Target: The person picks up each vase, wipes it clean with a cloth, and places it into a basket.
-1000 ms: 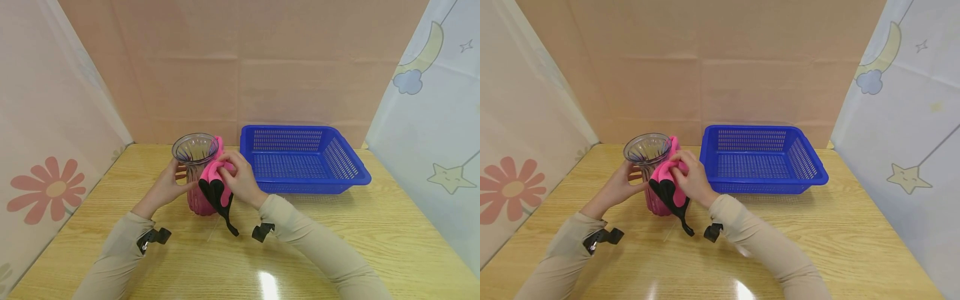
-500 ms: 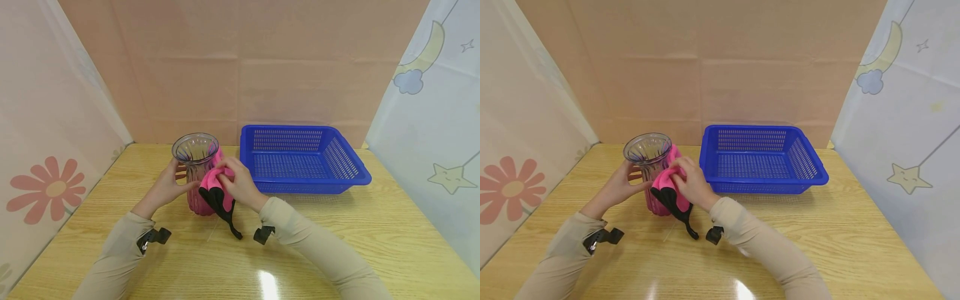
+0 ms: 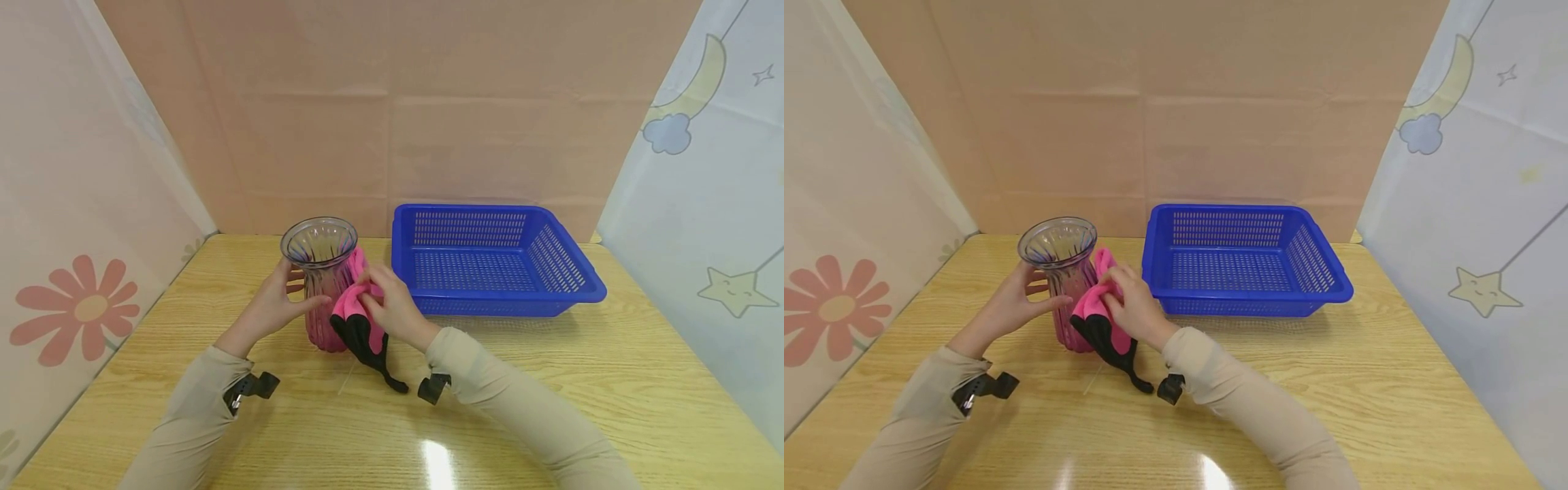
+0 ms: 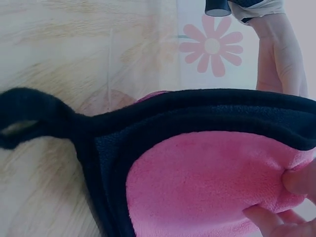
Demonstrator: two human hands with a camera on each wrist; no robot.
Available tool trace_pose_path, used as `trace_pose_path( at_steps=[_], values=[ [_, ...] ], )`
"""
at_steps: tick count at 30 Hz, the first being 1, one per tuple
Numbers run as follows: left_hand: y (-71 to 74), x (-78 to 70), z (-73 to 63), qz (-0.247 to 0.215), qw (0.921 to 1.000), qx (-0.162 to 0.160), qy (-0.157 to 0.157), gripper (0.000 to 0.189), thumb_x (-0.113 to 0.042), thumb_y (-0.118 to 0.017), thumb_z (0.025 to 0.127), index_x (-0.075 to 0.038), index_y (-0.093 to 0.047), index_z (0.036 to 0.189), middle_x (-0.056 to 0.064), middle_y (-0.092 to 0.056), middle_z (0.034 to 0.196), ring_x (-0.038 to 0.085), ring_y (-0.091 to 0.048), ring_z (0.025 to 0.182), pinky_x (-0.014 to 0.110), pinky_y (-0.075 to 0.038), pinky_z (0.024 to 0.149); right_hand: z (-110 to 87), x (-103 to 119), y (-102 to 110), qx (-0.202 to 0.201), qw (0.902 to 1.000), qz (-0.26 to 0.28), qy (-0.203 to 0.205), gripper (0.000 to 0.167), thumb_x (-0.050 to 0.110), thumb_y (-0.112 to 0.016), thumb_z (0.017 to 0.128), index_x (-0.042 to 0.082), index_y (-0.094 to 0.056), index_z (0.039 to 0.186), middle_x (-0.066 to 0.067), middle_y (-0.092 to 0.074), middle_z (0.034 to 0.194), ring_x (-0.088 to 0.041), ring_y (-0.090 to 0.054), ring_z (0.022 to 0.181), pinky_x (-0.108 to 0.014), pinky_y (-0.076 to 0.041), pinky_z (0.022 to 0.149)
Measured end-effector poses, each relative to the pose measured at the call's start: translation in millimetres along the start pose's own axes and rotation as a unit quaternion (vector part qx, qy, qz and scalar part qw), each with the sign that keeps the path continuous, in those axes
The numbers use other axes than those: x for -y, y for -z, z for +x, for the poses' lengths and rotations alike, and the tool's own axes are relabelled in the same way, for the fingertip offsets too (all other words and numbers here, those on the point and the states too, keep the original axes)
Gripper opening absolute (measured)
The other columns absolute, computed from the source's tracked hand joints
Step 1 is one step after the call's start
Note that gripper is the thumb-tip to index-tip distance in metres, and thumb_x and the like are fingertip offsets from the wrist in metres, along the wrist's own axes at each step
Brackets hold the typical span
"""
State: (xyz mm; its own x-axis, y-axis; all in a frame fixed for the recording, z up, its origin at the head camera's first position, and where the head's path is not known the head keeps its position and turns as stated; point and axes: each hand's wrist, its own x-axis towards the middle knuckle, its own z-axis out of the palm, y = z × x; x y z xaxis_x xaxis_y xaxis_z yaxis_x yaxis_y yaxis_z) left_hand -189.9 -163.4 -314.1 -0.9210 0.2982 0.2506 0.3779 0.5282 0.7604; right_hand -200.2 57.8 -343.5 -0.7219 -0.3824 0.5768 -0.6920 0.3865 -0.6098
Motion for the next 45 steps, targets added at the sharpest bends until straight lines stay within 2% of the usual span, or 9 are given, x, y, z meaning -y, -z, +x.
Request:
trace_pose_path(
  at_steps=[3, 13, 23, 31, 38, 41, 45],
  values=[
    [-0.5, 1.0, 0.8, -0.001, 1.0, 0.001, 0.002, 0.087, -0.011, -0.076, 0.081, -0.003, -0.021, 0.148, 0.026, -0.041, 0.143, 0.048, -0.05, 0.125, 0.058, -0.048, 0.101, -1.6, -2, -1, 0.012, 0.9999, 0.002, -0.006, 0.003, 0.001, -0.059, 0.091, 0.001, -0.057, 0.09, -0.016, -0.06, 0.099, -0.03, -0.058, 0.1, -0.048, -0.056, 0.089],
    [-0.6, 2.3, 1.9, 0.002, 1.0, 0.004, 0.009, 0.089, -0.012, -0.077, 0.081, -0.004, -0.02, 0.148, 0.026, -0.04, 0.144, 0.047, -0.049, 0.126, 0.057, -0.047, 0.103, -5.2, -3, -1, 0.029, 0.9993, -0.008, -0.021, 0.007, -0.004, -0.061, 0.088, 0.002, -0.057, 0.09, -0.015, -0.06, 0.097, -0.027, -0.059, 0.095, -0.046, -0.058, 0.083],
    [-0.8, 2.8, 0.2, 0.011, 0.9999, -0.005, -0.004, 0.088, -0.011, -0.076, 0.082, -0.004, -0.019, 0.148, 0.028, -0.042, 0.142, 0.048, -0.051, 0.124, 0.057, -0.049, 0.101, -1.3, -3, -2, 0.004, 0.9999, -0.009, -0.009, 0.008, -0.005, -0.063, 0.086, 0.002, -0.06, 0.09, -0.016, -0.063, 0.096, -0.028, -0.06, 0.096, -0.049, -0.056, 0.085],
    [0.3, 0.9, -0.3, 0.013, 0.9999, -0.003, -0.003, 0.087, -0.008, -0.075, 0.082, -0.003, -0.018, 0.148, 0.029, -0.042, 0.142, 0.049, -0.05, 0.124, 0.058, -0.049, 0.1, 6.9, 6, 2, -0.016, 0.9998, -0.012, 0.004, 0.006, -0.002, -0.063, 0.087, 0.002, -0.062, 0.091, -0.014, -0.065, 0.096, -0.025, -0.06, 0.094, -0.042, -0.057, 0.084],
    [-0.4, 2.2, 1.4, 0.026, 0.9996, -0.006, -0.001, 0.08, -0.003, -0.072, 0.082, 0.0, -0.022, 0.144, 0.03, -0.043, 0.139, 0.05, -0.05, 0.123, 0.059, -0.048, 0.1, 15.5, 16, 7, -0.034, 0.9994, 0.006, 0.006, 0.008, -0.004, -0.061, 0.087, 0.0, -0.062, 0.093, -0.016, -0.064, 0.098, -0.026, -0.06, 0.097, -0.042, -0.059, 0.084],
    [-0.5, 2.5, 0.9, 0.025, 0.9995, -0.01, -0.015, 0.078, -0.004, -0.072, 0.081, 0.0, -0.024, 0.143, 0.031, -0.045, 0.136, 0.051, -0.052, 0.119, 0.06, -0.049, 0.097, 17.9, 19, 8, -0.046, 0.9989, 0.008, 0.007, 0.009, -0.005, -0.062, 0.086, 0.0, -0.062, 0.094, -0.017, -0.064, 0.099, -0.027, -0.061, 0.098, -0.041, -0.059, 0.085],
    [-0.7, 1.6, -0.2, 0.023, 0.9988, -0.02, -0.038, 0.078, -0.004, -0.072, 0.079, 0.001, -0.026, 0.142, 0.032, -0.047, 0.131, 0.052, -0.053, 0.115, 0.06, -0.052, 0.093, 19.9, 21, 11, -0.062, 0.9975, 0.036, -0.001, 0.011, -0.007, -0.062, 0.085, -0.001, -0.062, 0.095, -0.019, -0.063, 0.103, -0.03, -0.063, 0.101, -0.044, -0.059, 0.086]
  ],
)
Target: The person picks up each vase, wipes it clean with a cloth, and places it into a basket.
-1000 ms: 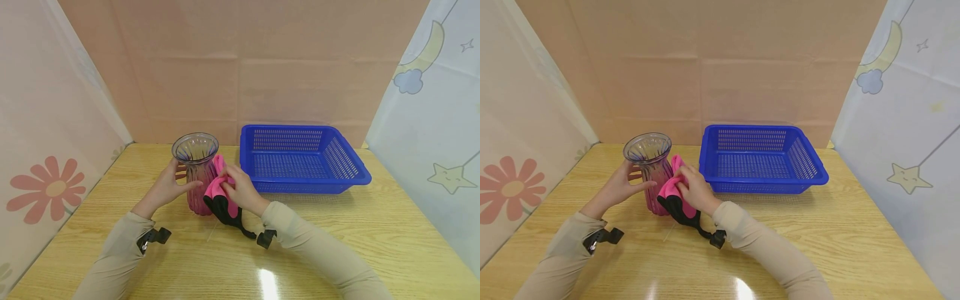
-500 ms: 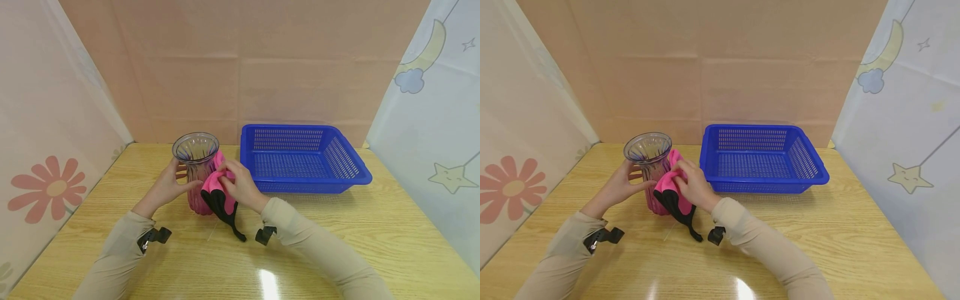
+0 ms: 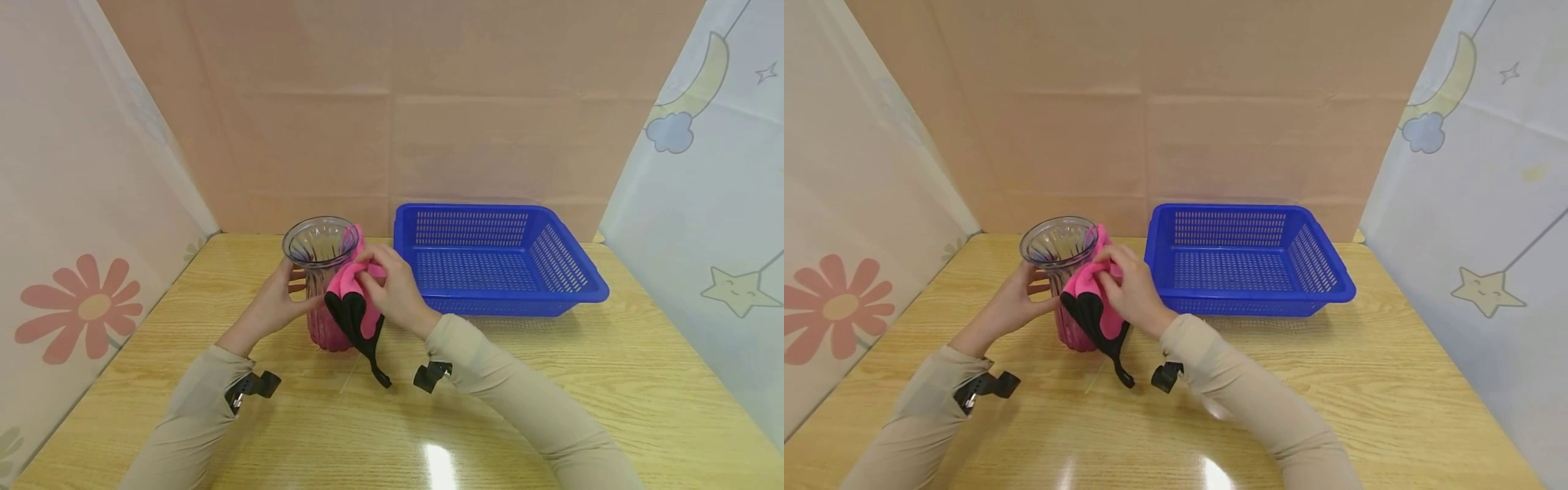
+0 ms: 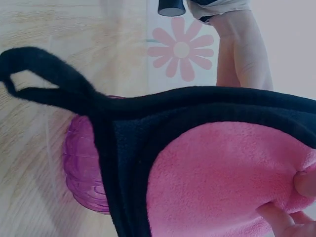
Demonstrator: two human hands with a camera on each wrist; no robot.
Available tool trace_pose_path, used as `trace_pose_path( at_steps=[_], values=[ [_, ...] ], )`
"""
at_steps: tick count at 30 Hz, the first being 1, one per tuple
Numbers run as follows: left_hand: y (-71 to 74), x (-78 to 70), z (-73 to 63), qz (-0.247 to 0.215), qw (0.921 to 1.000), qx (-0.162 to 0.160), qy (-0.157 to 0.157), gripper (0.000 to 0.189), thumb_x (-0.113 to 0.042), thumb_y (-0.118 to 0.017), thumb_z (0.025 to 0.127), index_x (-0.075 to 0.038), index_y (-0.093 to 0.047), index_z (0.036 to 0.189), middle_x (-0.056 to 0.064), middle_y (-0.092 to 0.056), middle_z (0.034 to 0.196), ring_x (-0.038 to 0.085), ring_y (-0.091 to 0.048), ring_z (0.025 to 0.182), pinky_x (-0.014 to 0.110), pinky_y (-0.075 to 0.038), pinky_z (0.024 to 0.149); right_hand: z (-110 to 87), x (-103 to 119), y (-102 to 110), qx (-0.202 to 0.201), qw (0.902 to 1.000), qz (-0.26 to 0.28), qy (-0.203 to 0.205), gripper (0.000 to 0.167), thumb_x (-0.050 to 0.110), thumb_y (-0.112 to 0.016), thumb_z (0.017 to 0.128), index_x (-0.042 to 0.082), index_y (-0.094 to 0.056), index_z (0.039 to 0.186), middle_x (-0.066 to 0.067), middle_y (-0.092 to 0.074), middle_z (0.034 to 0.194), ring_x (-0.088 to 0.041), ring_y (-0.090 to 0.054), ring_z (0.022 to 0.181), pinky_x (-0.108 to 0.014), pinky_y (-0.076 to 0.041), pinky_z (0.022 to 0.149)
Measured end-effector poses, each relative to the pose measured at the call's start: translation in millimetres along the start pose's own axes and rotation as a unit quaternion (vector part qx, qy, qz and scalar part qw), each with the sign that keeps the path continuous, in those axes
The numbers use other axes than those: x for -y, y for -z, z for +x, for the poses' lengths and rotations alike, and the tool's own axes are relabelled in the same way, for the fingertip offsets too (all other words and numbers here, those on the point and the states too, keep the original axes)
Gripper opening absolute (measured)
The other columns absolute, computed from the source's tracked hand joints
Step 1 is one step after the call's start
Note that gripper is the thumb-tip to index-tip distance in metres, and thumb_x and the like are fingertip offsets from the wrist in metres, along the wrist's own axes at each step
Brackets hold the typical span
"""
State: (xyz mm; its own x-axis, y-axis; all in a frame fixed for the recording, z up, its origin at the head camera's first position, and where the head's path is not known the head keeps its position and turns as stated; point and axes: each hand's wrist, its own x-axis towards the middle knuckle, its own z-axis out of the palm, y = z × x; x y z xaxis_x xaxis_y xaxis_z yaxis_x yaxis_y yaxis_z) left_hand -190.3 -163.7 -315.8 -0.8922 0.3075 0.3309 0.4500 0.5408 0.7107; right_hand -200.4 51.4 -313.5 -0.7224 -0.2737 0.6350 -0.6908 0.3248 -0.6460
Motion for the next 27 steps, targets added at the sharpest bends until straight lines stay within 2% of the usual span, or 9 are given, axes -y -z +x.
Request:
trace_pose_path(
  at_steps=[7, 10, 17, 27],
  values=[
    [2.3, 0.1, 1.2, -0.007, 0.9995, 0.024, 0.021, 0.084, -0.005, -0.073, 0.082, -0.003, -0.02, 0.147, 0.03, -0.041, 0.142, 0.051, -0.049, 0.124, 0.06, -0.048, 0.1, 2.9, 3, 6, -0.013, 0.9972, 0.071, -0.016, 0.013, -0.01, -0.06, 0.086, -0.005, -0.06, 0.098, -0.022, -0.059, 0.11, -0.035, -0.064, 0.108, -0.038, -0.06, 0.083],
    [3.2, 0.8, 0.9, -0.011, 0.9991, 0.033, 0.022, 0.087, -0.007, -0.074, 0.083, -0.005, -0.017, 0.149, 0.028, -0.038, 0.145, 0.051, -0.047, 0.127, 0.059, -0.047, 0.101, 3.7, 3, 9, -0.021, 0.9959, 0.085, -0.022, 0.013, -0.01, -0.06, 0.087, -0.005, -0.06, 0.099, -0.022, -0.058, 0.114, -0.035, -0.063, 0.109, -0.034, -0.061, 0.082],
    [4.6, 5.7, 3.2, -0.032, 0.9978, 0.058, 0.006, 0.089, -0.007, -0.073, 0.084, -0.007, -0.015, 0.151, 0.027, -0.034, 0.149, 0.05, -0.041, 0.132, 0.059, -0.046, 0.103, 6.2, 4, 13, -0.033, 0.9946, 0.096, -0.02, 0.013, -0.008, -0.06, 0.088, -0.005, -0.06, 0.1, -0.023, -0.057, 0.118, -0.034, -0.062, 0.112, -0.035, -0.061, 0.08],
    [7.1, 9.0, 3.7, -0.046, 0.9963, 0.07, -0.019, 0.084, -0.002, -0.07, 0.085, -0.001, -0.017, 0.149, 0.029, -0.034, 0.148, 0.054, -0.041, 0.131, 0.06, -0.045, 0.102, 4.5, 3, 8, -0.023, 0.9929, 0.112, -0.034, 0.013, -0.009, -0.059, 0.088, -0.006, -0.06, 0.1, -0.023, -0.055, 0.119, -0.035, -0.062, 0.114, -0.033, -0.06, 0.085]
  ],
)
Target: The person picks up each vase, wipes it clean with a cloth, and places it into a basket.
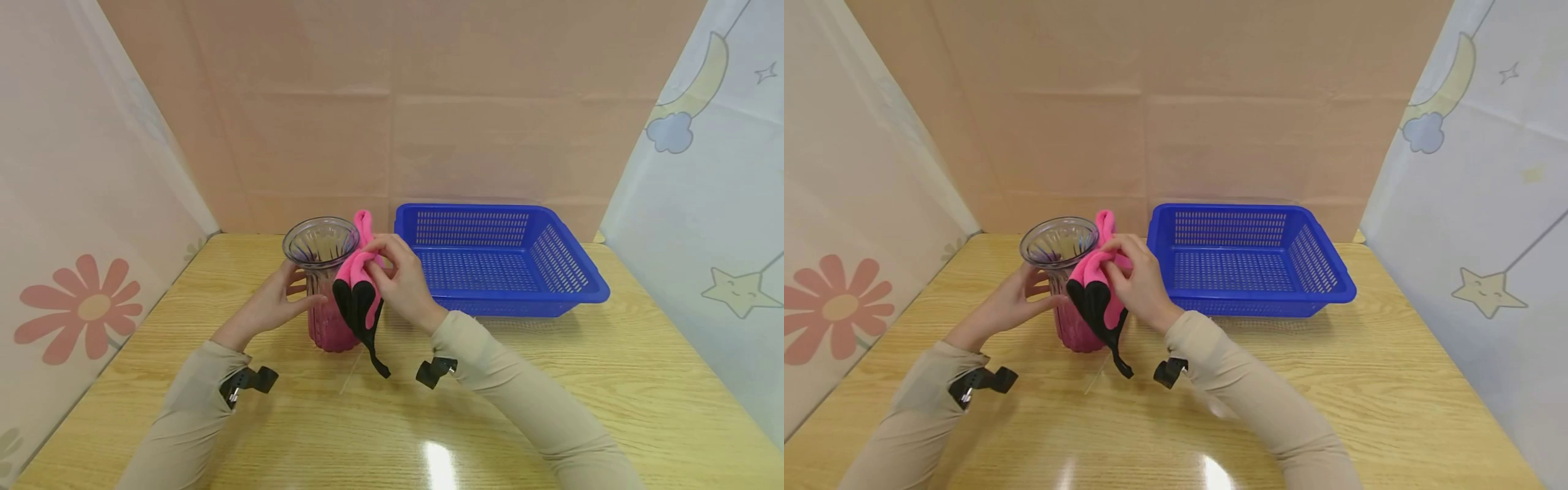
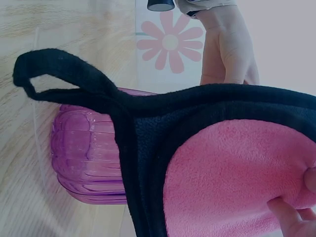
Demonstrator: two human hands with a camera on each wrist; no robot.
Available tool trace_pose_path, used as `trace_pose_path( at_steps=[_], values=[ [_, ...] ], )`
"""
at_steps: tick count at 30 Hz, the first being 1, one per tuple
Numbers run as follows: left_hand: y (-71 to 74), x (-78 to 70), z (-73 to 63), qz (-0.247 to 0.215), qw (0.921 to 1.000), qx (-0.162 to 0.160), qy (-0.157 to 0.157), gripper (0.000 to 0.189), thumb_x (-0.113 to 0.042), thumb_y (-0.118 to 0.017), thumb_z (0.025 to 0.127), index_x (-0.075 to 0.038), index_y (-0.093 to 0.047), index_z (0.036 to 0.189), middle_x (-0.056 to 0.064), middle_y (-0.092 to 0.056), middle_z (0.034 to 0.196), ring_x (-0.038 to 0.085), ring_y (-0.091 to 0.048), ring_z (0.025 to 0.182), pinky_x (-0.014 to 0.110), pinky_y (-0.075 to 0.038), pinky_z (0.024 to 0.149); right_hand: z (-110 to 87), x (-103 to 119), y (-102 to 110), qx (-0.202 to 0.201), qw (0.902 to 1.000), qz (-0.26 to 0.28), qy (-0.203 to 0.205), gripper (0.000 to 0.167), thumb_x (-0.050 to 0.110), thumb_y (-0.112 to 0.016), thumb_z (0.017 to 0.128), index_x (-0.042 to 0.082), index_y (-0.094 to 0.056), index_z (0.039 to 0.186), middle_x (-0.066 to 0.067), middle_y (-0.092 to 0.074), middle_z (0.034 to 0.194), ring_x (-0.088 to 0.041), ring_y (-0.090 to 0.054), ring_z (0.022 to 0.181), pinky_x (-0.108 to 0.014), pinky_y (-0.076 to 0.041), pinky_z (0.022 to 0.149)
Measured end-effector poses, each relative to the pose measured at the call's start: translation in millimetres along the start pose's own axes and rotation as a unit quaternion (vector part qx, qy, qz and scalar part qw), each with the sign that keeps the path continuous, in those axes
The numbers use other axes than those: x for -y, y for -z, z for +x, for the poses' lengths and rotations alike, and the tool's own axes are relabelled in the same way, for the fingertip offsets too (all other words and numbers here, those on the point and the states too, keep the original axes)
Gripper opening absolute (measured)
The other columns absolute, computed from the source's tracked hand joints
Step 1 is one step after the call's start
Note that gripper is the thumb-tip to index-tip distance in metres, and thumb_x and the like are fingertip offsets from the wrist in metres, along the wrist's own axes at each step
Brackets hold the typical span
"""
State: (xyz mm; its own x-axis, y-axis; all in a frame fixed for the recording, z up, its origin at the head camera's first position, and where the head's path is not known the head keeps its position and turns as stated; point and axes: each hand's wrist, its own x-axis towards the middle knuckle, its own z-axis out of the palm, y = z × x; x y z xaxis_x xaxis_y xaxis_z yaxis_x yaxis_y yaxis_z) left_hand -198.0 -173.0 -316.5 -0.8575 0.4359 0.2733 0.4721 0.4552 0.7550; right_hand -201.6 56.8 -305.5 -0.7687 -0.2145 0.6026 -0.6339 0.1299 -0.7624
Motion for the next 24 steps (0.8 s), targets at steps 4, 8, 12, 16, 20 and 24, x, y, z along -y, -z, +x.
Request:
trace_pose_path(
  at_steps=[4, 8, 12, 16, 20, 24],
  values=[
    [0.1, -0.7, -0.5, -0.002, 1.0, -0.001, 0.005, 0.083, -0.002, -0.07, 0.085, -0.001, -0.017, 0.149, 0.029, -0.033, 0.148, 0.053, -0.041, 0.131, 0.059, -0.044, 0.103, -1.5, -2, -2, 0.006, 1.0, -0.002, -0.001, 0.013, -0.009, -0.06, 0.087, -0.005, -0.06, 0.099, -0.022, -0.056, 0.118, -0.035, -0.061, 0.114, -0.034, -0.058, 0.088],
    [-0.1, -1.3, -1.2, -0.003, 0.9999, -0.003, 0.011, 0.084, -0.002, -0.07, 0.084, -0.002, -0.017, 0.149, 0.029, -0.033, 0.148, 0.053, -0.041, 0.131, 0.059, -0.044, 0.104, -3.4, -5, -5, 0.015, 0.9999, -0.007, -0.002, 0.013, -0.009, -0.06, 0.087, -0.005, -0.06, 0.099, -0.021, -0.056, 0.117, -0.034, -0.062, 0.113, -0.034, -0.059, 0.086],
    [-0.3, -1.9, -1.6, -0.003, 0.9999, -0.004, 0.015, 0.084, -0.002, -0.07, 0.084, -0.002, -0.018, 0.15, 0.029, -0.034, 0.148, 0.053, -0.042, 0.131, 0.059, -0.043, 0.104, -4.9, -6, -7, 0.021, 0.9997, -0.015, -0.005, 0.013, -0.009, -0.06, 0.087, -0.004, -0.061, 0.099, -0.021, -0.057, 0.116, -0.034, -0.062, 0.113, -0.033, -0.061, 0.082],
    [-0.3, -2.5, -1.5, 0.0, 0.9998, -0.003, 0.02, 0.083, -0.002, -0.069, 0.086, -0.001, -0.017, 0.15, 0.03, -0.033, 0.148, 0.054, -0.041, 0.131, 0.059, -0.043, 0.105, -5.9, -8, -8, 0.026, 0.9993, -0.024, -0.009, 0.013, -0.008, -0.06, 0.088, -0.004, -0.061, 0.1, -0.021, -0.058, 0.115, -0.034, -0.062, 0.113, -0.031, -0.061, 0.081],
    [-0.1, -3.3, -1.3, 0.006, 0.9995, -0.005, 0.03, 0.082, -0.003, -0.069, 0.086, -0.001, -0.017, 0.15, 0.03, -0.033, 0.149, 0.054, -0.041, 0.131, 0.059, -0.042, 0.105, -7.0, -9, -9, 0.032, 0.9989, -0.035, -0.005, 0.013, -0.008, -0.06, 0.087, -0.003, -0.062, 0.099, -0.021, -0.059, 0.114, -0.033, -0.06, 0.114, -0.033, -0.061, 0.082],
    [0.2, -4.4, -1.3, 0.017, 0.9989, -0.01, 0.042, 0.081, -0.006, -0.07, 0.086, -0.002, -0.02, 0.149, 0.029, -0.035, 0.148, 0.052, -0.043, 0.13, 0.06, -0.043, 0.105, -8.4, -11, -10, 0.034, 0.9972, -0.066, 0.008, 0.011, -0.006, -0.061, 0.087, -0.001, -0.062, 0.097, -0.019, -0.061, 0.111, -0.03, -0.059, 0.11, -0.04, -0.061, 0.085]
  ],
)
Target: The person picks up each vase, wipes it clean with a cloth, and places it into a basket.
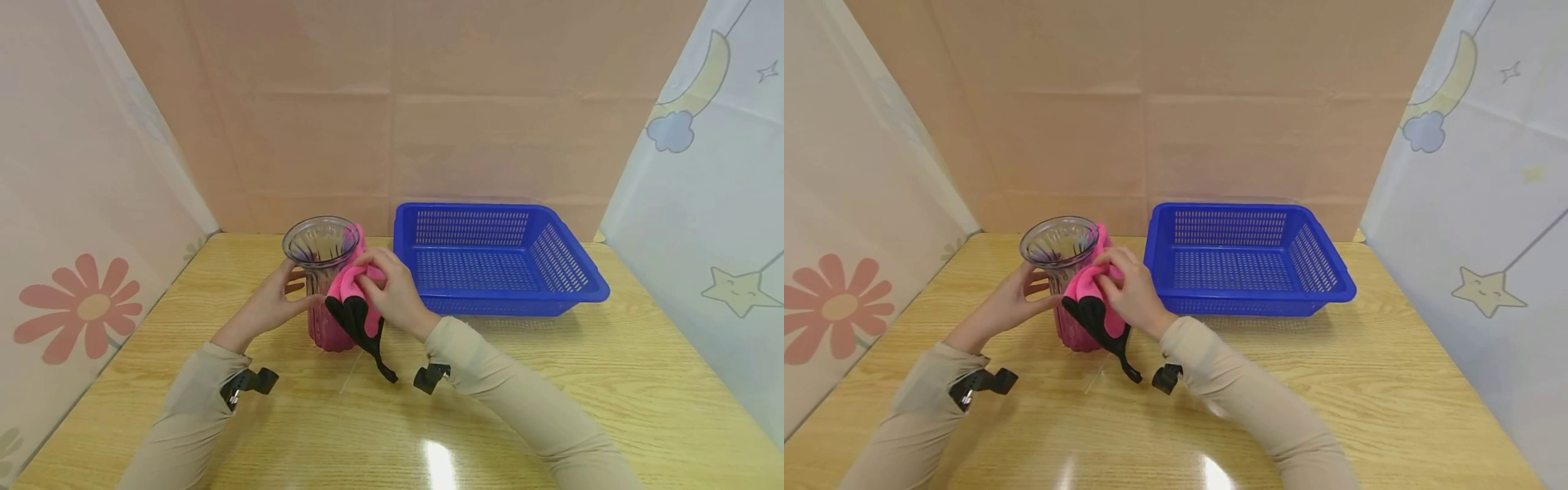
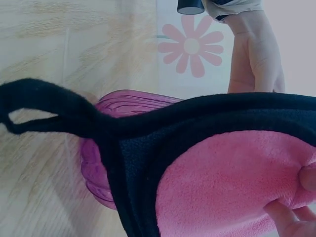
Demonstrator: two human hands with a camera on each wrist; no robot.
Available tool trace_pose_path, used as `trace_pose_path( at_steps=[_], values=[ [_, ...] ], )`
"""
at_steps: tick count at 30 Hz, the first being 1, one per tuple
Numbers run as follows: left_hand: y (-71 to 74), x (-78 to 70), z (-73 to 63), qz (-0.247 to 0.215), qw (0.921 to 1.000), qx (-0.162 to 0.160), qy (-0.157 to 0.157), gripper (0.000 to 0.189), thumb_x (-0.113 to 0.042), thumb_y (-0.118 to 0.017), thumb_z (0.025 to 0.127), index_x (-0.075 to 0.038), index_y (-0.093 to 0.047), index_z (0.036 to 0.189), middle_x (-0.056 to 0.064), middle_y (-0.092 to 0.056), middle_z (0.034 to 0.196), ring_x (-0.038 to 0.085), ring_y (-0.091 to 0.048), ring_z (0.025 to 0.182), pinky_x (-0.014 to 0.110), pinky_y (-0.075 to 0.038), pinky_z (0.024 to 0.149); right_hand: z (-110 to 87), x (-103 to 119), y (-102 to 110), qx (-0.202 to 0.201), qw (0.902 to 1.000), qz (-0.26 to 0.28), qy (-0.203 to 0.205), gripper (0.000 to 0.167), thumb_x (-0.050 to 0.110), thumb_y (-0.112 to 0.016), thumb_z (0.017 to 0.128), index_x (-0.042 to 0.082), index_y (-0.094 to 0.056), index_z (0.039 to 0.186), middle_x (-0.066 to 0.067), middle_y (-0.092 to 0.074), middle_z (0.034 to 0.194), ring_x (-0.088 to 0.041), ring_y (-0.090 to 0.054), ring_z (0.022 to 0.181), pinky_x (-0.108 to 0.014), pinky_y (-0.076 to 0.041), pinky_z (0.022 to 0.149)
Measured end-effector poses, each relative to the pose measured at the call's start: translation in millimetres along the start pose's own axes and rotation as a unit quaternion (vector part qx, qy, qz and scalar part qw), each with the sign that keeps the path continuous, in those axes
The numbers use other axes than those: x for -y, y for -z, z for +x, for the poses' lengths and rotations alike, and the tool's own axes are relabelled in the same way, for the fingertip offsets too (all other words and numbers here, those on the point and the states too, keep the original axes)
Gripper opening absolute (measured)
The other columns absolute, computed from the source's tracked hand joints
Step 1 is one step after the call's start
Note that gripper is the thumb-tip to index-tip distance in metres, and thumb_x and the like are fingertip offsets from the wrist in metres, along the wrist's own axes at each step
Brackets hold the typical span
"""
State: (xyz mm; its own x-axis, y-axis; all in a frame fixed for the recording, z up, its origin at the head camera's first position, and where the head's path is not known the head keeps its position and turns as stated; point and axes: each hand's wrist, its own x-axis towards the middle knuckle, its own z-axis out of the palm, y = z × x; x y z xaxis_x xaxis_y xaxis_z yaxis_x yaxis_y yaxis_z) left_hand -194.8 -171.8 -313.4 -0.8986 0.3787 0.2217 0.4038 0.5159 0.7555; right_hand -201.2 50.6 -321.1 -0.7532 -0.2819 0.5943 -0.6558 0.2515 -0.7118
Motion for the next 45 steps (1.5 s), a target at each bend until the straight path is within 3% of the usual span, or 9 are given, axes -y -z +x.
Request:
trace_pose_path(
  at_steps=[9, 14, 25, 34, 45],
  values=[
    [-0.4, -2.6, -1.0, 0.004, 0.9998, -0.005, 0.019, 0.075, -0.012, -0.071, 0.086, -0.001, -0.028, 0.146, 0.028, -0.041, 0.144, 0.049, -0.048, 0.127, 0.059, -0.045, 0.104, -5.8, -7, -3, 0.009, 0.9981, -0.055, 0.027, 0.006, -0.002, -0.063, 0.087, 0.001, -0.062, 0.092, -0.016, -0.063, 0.1, -0.028, -0.059, 0.1, -0.045, -0.056, 0.091],
    [-1.2, -1.9, -1.0, 0.008, 0.9998, -0.011, 0.017, 0.072, -0.012, -0.071, 0.086, 0.0, -0.032, 0.145, 0.028, -0.042, 0.143, 0.049, -0.05, 0.125, 0.059, -0.046, 0.103, -10.2, -11, -3, 0.019, 0.9962, -0.082, 0.023, 0.006, -0.002, -0.063, 0.087, 0.002, -0.061, 0.092, -0.015, -0.063, 0.099, -0.027, -0.059, 0.099, -0.044, -0.055, 0.088],
    [-2.1, -0.5, -3.2, 0.028, 0.9982, -0.023, 0.047, 0.072, -0.021, -0.073, 0.086, -0.005, -0.035, 0.146, 0.025, -0.043, 0.146, 0.048, -0.053, 0.124, 0.057, -0.049, 0.101, -17.5, -16, -2, 0.052, 0.9942, -0.094, 0.006, 0.004, 0.001, -0.061, 0.09, 0.003, -0.058, 0.091, -0.016, -0.062, 0.102, -0.028, -0.059, 0.104, -0.044, -0.055, 0.092],
    [-4.2, -1.1, -6.0, 0.024, 0.9977, -0.033, 0.054, 0.074, -0.025, -0.073, 0.086, -0.01, -0.035, 0.148, 0.023, -0.044, 0.147, 0.047, -0.052, 0.125, 0.056, -0.049, 0.101, -18.0, -17, -2, 0.035, 0.9944, -0.099, 0.008, 0.005, -0.001, -0.063, 0.087, 0.0, -0.062, 0.091, -0.015, -0.065, 0.1, -0.028, -0.061, 0.101, -0.042, -0.056, 0.091],
    [-3.4, -2.2, -6.9, 0.034, 0.9968, -0.047, 0.056, 0.072, -0.02, -0.075, 0.084, -0.007, -0.039, 0.144, 0.023, -0.049, 0.143, 0.045, -0.055, 0.123, 0.056, -0.049, 0.101, -9.5, -7, -3, 0.012, 0.9976, -0.066, 0.016, 0.007, -0.004, -0.063, 0.087, 0.0, -0.063, 0.092, -0.017, -0.064, 0.099, -0.028, -0.06, 0.097, -0.045, -0.06, 0.084]
  ],
)
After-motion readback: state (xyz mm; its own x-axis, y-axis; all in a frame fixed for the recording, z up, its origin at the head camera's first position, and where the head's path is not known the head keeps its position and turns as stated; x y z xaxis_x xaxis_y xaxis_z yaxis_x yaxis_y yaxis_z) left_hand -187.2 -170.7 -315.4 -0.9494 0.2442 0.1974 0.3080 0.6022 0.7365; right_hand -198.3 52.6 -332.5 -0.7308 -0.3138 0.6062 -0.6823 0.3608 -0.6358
